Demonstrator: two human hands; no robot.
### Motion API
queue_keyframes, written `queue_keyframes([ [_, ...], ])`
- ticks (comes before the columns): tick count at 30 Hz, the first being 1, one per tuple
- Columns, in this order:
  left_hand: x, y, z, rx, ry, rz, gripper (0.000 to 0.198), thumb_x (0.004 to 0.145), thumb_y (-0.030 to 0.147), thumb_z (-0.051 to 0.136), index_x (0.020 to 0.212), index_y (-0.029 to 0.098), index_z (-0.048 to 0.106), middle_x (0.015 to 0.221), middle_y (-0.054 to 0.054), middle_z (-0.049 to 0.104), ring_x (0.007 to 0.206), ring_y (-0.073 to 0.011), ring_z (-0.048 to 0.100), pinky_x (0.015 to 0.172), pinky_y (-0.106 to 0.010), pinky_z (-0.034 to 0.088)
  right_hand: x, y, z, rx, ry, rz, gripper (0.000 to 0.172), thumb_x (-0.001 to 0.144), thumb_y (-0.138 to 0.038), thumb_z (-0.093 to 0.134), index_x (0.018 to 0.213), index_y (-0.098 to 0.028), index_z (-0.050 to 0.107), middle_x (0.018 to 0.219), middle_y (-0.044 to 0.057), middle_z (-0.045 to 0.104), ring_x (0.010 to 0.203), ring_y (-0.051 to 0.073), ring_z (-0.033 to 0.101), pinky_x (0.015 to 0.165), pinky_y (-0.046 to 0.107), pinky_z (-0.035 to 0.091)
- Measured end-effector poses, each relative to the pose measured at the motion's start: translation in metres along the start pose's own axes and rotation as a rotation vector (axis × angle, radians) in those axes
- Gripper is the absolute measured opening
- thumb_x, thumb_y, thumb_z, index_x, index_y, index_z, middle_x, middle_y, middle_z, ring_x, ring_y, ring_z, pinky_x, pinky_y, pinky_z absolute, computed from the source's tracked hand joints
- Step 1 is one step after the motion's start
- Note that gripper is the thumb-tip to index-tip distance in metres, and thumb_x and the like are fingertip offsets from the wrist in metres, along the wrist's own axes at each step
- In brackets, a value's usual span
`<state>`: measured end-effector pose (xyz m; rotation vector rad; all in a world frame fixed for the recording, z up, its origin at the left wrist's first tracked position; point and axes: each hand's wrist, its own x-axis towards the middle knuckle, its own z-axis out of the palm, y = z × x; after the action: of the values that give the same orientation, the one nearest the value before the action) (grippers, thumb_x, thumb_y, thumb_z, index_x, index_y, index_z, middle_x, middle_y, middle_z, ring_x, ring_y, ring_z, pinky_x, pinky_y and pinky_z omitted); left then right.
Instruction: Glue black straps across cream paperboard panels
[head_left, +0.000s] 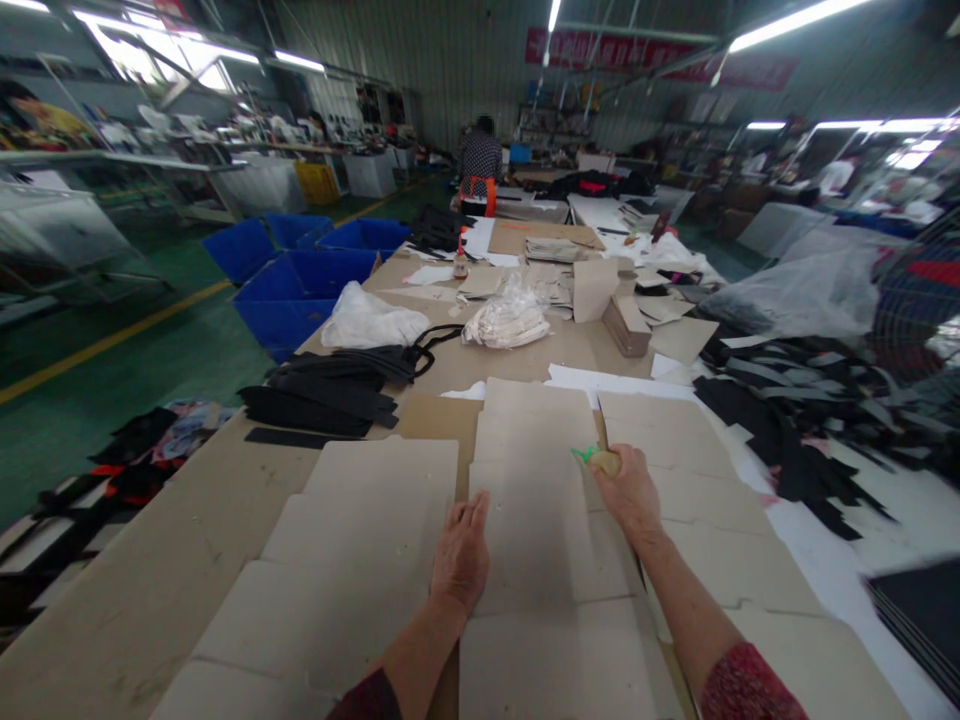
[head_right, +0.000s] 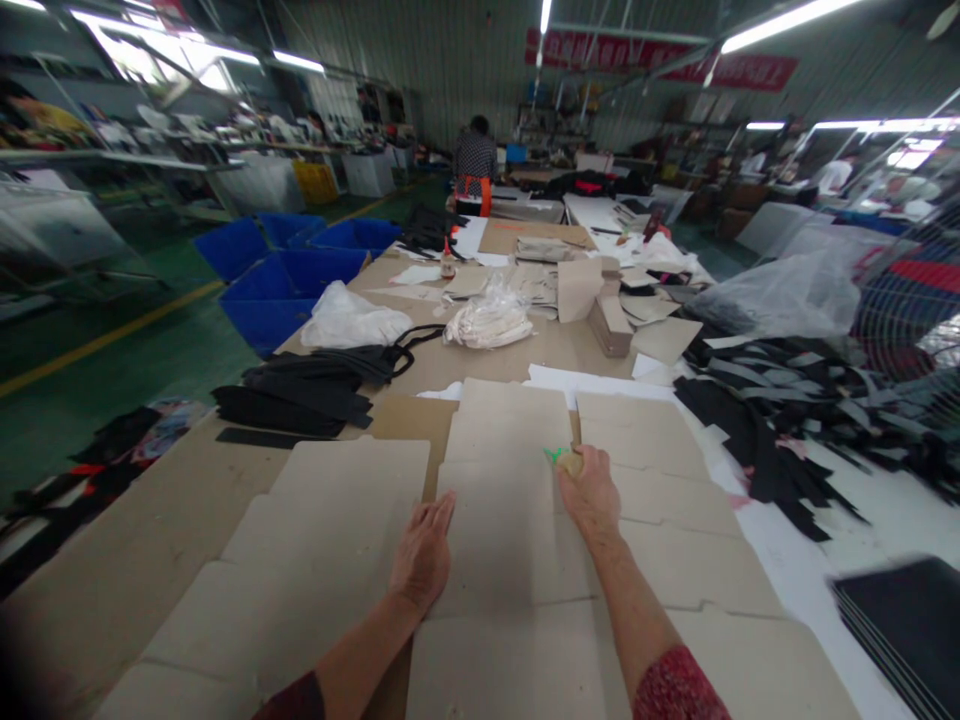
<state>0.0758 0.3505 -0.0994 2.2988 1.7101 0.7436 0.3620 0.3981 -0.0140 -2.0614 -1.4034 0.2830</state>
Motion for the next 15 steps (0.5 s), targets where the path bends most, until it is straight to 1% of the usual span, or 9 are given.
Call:
queue_keyframes([
  [3,0.000,0.000,0.000,-0.007,-0.005,-0.003,0.061,0.083,0.001,0.038,0.141,0.019,0.046,0.130,-0.009,0.061,0.115,-0.0240,0.053,0.103,-0.040,0.047,0.006,0.002,-0.008,-0.116,-0.033,-0.039,0.032,0.079,-0.040,0.060,0.107,-0.026,0.056,0.105,0.005,0.054,0.077,0.018,0.057,0.064,0.031,0.041],
  [6,0.000,0.000,0.001,-0.016,-0.010,-0.011,0.060,0.083,0.002,0.038,0.141,0.019,0.046,0.131,-0.009,0.061,0.116,-0.0247,0.052,0.103,-0.040,0.047,0.011,0.006,-0.013,-0.126,-0.047,-0.033,0.032,0.078,-0.042,0.060,0.106,-0.026,0.057,0.102,0.004,0.054,0.076,0.018,0.057,0.065,0.031,0.041],
  [8,-0.001,0.000,0.002,-0.022,-0.011,-0.015,0.060,0.083,0.002,0.039,0.141,0.019,0.046,0.131,-0.008,0.061,0.117,-0.0243,0.051,0.103,-0.039,0.046,0.012,0.007,-0.013,-0.045,-0.047,-0.002,0.035,0.073,-0.044,0.065,0.102,-0.025,0.059,0.098,0.003,0.055,0.077,0.019,0.056,0.067,0.032,0.042],
  [11,-0.001,-0.001,0.002,-0.026,-0.012,-0.019,0.061,0.083,0.001,0.039,0.141,0.019,0.046,0.132,-0.008,0.060,0.118,-0.0239,0.051,0.105,-0.039,0.045,0.010,0.003,-0.006,0.178,-0.039,0.096,0.043,0.062,-0.046,0.074,0.097,-0.024,0.060,0.092,0.001,0.058,0.078,0.019,0.056,0.070,0.032,0.043],
  [13,-0.001,-0.001,0.002,-0.021,-0.013,-0.023,0.060,0.084,0.001,0.039,0.140,0.019,0.046,0.133,-0.008,0.060,0.118,-0.0243,0.050,0.106,-0.040,0.044,0.004,-0.003,0.004,0.296,-0.043,0.161,0.049,0.062,-0.050,0.073,0.101,-0.023,0.058,0.085,0.000,0.060,0.072,0.019,0.057,0.066,0.032,0.045],
  [15,-0.002,0.000,0.002,-0.013,-0.019,-0.025,0.060,0.084,0.001,0.039,0.140,0.019,0.047,0.133,-0.007,0.060,0.118,-0.0245,0.050,0.106,-0.039,0.044,-0.002,-0.012,0.017,0.375,-0.064,0.188,0.055,0.067,-0.056,0.068,0.109,-0.021,0.054,0.078,-0.001,0.061,0.065,0.018,0.058,0.059,0.031,0.046],
])
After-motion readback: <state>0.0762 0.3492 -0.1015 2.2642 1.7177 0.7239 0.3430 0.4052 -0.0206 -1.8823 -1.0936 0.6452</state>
